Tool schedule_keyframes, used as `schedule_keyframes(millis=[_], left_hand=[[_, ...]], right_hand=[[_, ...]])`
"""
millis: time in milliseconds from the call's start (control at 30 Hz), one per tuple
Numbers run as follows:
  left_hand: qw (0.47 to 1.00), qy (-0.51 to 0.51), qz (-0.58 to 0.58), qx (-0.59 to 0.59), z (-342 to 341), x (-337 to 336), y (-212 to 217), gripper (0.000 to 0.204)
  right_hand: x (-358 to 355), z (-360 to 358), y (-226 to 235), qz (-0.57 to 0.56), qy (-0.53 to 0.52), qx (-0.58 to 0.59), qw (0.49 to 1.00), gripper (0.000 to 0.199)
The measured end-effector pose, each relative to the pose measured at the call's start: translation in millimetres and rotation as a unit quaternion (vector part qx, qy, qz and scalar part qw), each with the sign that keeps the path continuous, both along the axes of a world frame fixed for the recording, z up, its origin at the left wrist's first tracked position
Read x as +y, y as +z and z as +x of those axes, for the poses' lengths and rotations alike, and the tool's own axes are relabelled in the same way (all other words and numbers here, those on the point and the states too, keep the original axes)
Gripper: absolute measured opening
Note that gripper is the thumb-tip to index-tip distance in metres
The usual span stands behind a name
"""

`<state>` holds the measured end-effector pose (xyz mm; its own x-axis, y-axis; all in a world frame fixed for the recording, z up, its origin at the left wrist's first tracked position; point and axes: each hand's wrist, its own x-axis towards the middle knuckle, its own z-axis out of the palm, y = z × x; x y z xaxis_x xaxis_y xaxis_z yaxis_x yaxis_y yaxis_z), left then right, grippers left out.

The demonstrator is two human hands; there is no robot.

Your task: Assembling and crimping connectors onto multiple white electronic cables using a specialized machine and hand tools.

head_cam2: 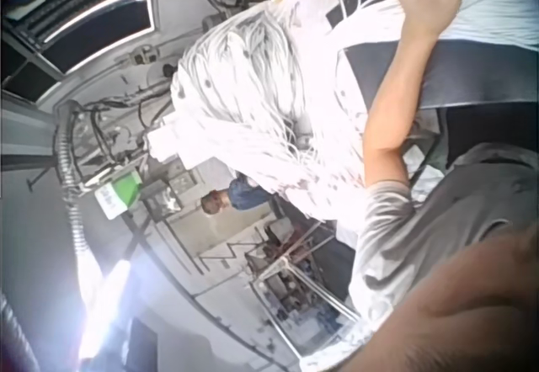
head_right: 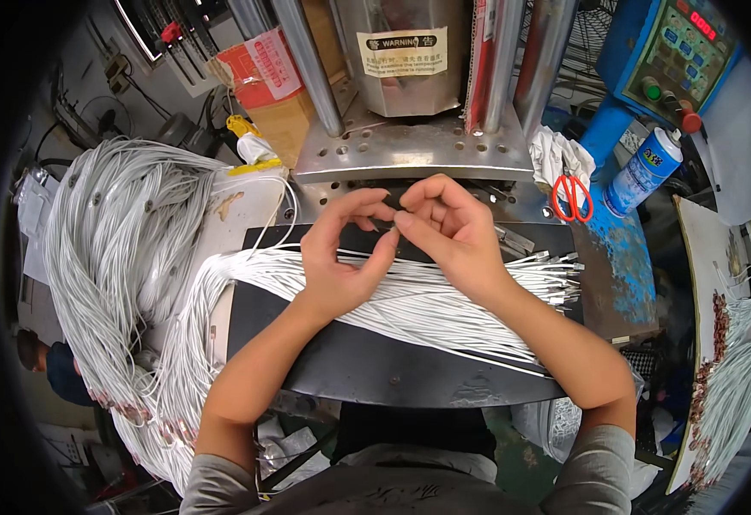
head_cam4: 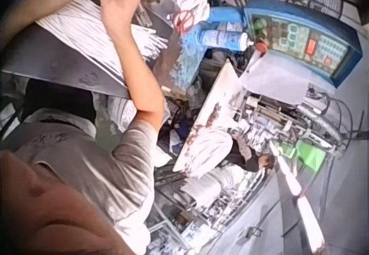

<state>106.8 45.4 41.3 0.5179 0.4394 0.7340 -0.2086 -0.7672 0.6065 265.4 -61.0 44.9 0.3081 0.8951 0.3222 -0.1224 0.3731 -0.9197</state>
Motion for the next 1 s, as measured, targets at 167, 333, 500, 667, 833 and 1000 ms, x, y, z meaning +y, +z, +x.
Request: schedule_keyframes(millis=[167, 333, 500, 667, 833, 1000], left_hand=[[0.998, 0.004, 0.054, -0.015, -1, 0, 0, 0.047], [0.999, 0.005, 0.049, -0.020, 1, 0, -1, 0.047], [0.998, 0.003, 0.053, -0.019, 2, 1, -4, 0.047], [0.999, 0.015, 0.051, -0.008, 1, -1, -2, 0.046], [0.998, 0.047, 0.030, 0.015, 1, -4, -1, 0.044], [0.999, 0.047, 0.019, 0.020, 5, -4, -2, 0.044]], right_hand=[[1, -2, 1, -0.028, 0.050, 0.053, 0.997, 0.016], [1, 1, -2, -0.023, 0.067, 0.075, 0.995, 0.017], [3, 4, -5, -0.010, 0.083, 0.085, 0.993, 0.018], [7, 1, -9, -0.009, 0.054, 0.056, 0.997, 0.019], [5, -2, -13, -0.008, -0.042, -0.058, 0.997, 0.014], [0, -9, -3, -0.034, -0.121, -0.184, 0.975, 0.012]])
